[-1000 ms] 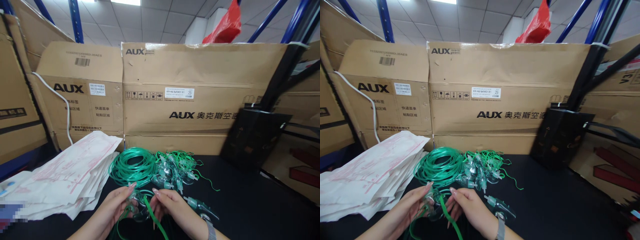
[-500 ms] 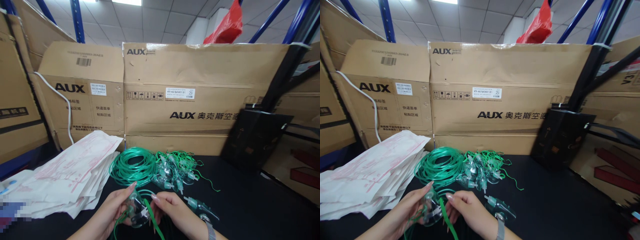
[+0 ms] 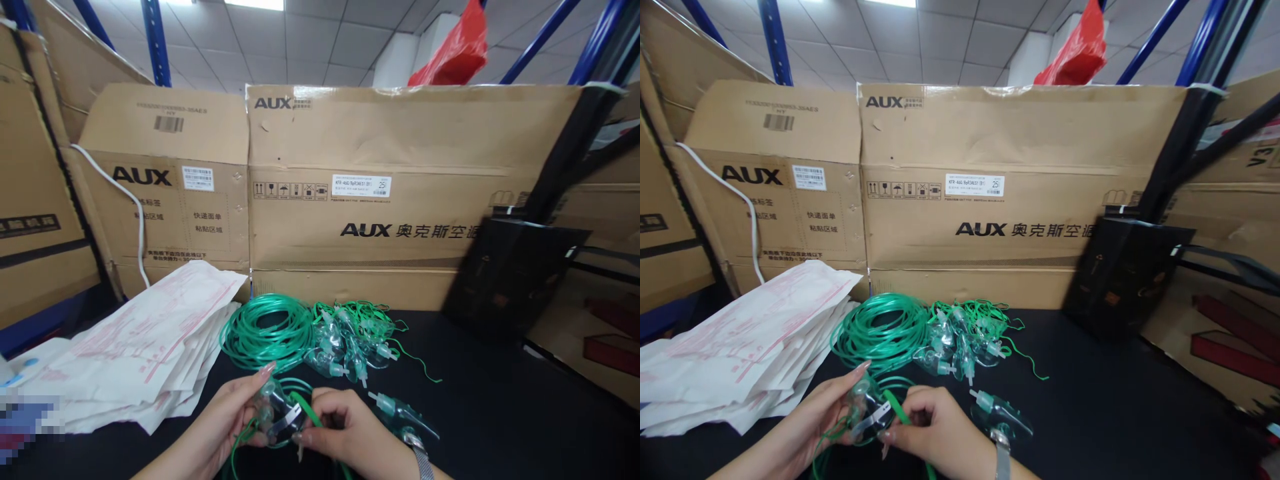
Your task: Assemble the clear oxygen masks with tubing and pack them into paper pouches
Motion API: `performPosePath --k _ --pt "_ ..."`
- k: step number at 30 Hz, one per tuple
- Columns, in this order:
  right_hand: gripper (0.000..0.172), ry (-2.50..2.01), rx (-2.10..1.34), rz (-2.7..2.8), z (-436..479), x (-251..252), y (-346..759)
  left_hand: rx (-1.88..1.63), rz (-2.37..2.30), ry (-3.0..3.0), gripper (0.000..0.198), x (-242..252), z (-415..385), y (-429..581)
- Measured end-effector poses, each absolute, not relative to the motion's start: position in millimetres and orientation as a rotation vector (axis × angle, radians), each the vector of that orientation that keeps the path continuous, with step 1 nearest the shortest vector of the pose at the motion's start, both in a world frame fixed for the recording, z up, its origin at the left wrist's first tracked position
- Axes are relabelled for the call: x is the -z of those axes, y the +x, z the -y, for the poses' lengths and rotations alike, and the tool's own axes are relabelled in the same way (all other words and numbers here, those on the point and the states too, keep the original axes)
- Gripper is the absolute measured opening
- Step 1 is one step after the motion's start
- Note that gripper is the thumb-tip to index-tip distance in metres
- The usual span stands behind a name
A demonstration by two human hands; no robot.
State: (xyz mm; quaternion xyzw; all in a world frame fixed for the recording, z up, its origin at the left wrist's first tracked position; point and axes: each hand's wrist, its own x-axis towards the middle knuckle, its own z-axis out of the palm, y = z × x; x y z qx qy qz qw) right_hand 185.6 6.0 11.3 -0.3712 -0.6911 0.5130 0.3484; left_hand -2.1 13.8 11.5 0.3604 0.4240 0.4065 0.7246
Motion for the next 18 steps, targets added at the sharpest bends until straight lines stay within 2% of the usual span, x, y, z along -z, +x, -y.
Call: performPosePath --k 5,18 --pt "0.03 -0.928 -1.565 1.479 -12 -17 188 -0.945 -0.895 0.708 0.027 -13 -15 -5" --pt "0.036 -1.072 -1.538 1.398 -19 -6 184 -0.902 -0.939 0.695 0.03 -22 -11 -2"
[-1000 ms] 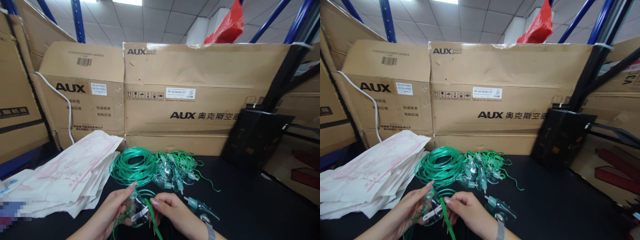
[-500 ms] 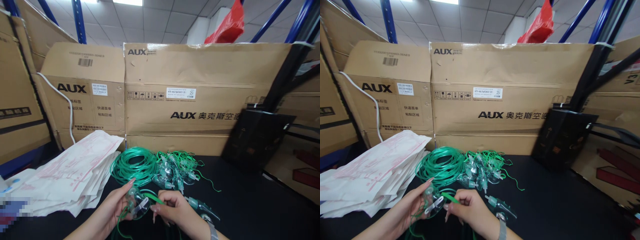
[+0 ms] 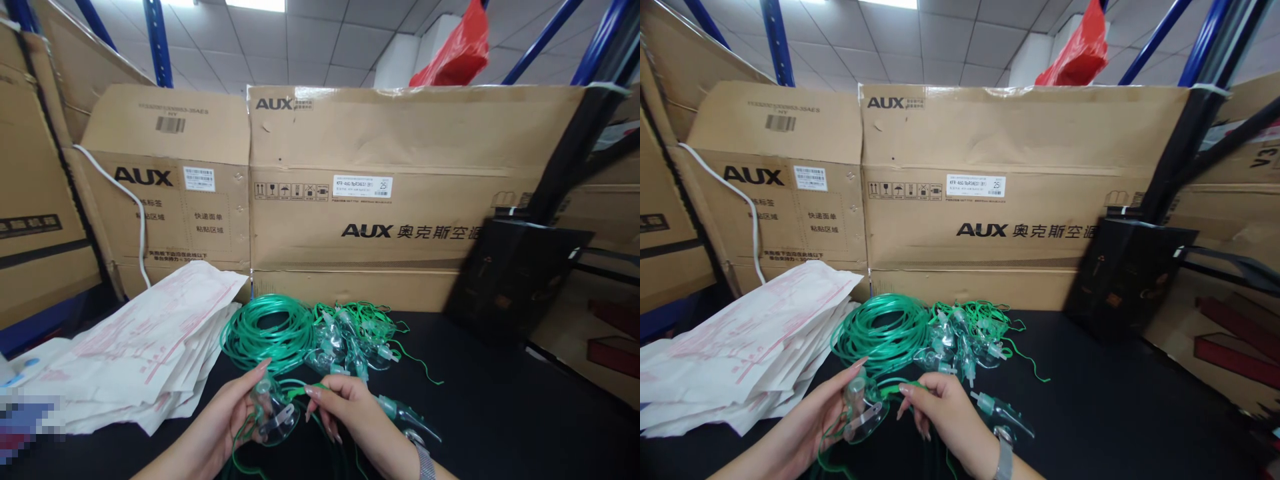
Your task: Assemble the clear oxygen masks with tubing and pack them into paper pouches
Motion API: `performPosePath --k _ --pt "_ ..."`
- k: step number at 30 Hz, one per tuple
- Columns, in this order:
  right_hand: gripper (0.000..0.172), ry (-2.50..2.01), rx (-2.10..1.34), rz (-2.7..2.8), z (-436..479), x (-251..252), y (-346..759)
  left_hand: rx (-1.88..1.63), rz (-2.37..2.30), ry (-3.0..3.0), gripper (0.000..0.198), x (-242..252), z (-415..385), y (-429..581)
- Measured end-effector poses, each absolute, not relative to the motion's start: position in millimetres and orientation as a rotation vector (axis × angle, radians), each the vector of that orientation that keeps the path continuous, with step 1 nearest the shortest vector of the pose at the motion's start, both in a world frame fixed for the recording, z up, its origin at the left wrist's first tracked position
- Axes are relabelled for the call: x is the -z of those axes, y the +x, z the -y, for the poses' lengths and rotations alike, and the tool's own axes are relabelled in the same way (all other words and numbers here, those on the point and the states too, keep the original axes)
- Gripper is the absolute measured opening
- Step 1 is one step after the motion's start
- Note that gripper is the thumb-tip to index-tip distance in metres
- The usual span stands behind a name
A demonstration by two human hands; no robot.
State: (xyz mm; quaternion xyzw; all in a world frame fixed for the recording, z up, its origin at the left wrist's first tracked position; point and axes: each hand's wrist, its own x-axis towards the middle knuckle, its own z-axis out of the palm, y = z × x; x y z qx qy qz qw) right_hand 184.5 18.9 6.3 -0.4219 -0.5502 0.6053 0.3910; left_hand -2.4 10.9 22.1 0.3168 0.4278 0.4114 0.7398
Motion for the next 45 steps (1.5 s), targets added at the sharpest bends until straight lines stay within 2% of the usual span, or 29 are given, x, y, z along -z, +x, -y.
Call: performPosePath --k 9,15,20,28,35,40,45 --pt "0.04 -0.975 -1.663 1.392 -14 -8 182 -0.917 -0.933 0.756 0.032 -19 -11 -2" --pt "0.043 -0.996 -1.655 1.471 -16 1 180 -0.926 -0.864 0.734 0.022 -16 -10 -3" --pt "0.031 -1.064 -1.245 1.589 -14 -4 186 -0.958 -0.892 0.681 0.023 -13 -9 -5" --pt "0.03 -1.148 -0.787 1.458 -35 -25 213 -0.971 -0.922 0.657 0.025 -15 -9 -5" --pt "0.021 -1.156 -0.82 1.651 -29 -10 203 -0.959 -0.849 0.692 0.018 -7 -11 -8" --pt "0.021 -1.109 -0.853 1.922 -13 -15 192 -0.972 -0.799 0.686 0.014 -4 -13 -10" --pt "0.024 -1.065 -1.103 1.929 -10 -20 191 -1.034 -0.769 0.663 0.015 -7 -15 -12"
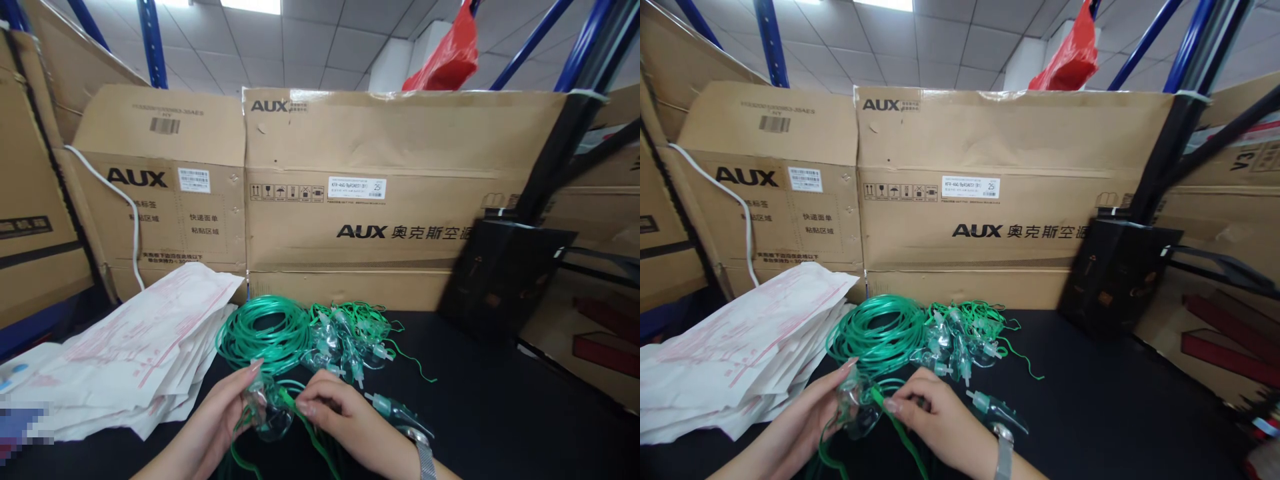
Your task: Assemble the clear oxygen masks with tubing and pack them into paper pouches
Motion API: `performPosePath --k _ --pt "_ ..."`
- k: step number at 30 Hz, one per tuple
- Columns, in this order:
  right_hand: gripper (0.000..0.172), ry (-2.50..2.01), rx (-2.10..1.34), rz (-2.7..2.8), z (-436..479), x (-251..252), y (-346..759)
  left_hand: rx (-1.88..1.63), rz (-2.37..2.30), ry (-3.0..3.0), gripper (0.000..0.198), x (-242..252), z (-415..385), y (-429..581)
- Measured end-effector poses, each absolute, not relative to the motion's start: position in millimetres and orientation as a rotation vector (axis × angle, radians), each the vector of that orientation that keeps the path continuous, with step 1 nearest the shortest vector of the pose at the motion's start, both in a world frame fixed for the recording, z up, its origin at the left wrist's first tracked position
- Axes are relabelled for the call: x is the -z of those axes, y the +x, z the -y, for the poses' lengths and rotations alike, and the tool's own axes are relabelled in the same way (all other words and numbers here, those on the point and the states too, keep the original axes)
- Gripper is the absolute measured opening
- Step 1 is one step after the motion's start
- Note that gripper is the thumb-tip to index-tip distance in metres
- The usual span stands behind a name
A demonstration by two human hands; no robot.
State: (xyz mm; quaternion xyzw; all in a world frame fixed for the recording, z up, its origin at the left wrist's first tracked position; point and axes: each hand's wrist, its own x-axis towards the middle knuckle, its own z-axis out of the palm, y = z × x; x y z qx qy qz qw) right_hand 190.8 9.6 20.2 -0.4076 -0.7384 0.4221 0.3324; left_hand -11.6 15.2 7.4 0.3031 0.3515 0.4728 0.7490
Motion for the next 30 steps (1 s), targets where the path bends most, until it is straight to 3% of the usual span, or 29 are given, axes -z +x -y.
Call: performPosePath --k 4,7,16,19,25,30 --pt "0.026 -1.045 -1.524 1.938 -13 -18 195 -1.138 -0.741 0.602 0.026 -16 -19 -17" --pt "0.032 -1.121 -1.682 1.796 -18 -16 197 -1.265 -0.648 0.554 0.02 -25 -22 -21" --pt "0.037 -1.04 -1.678 1.287 -31 -12 198 -1.233 -0.608 0.482 0.012 -26 -20 -18" --pt "0.037 -1.104 -1.531 1.393 -32 -7 198 -1.309 -0.623 0.5 0.009 -31 -20 -21" --pt "0.027 -1.222 -0.671 1.891 -22 4 197 -1.713 -0.722 0.603 0.014 -42 -16 -29" --pt "0.039 -1.316 -0.571 2.087 -14 4 196 -1.634 -0.806 0.692 0.019 -34 -11 -25"
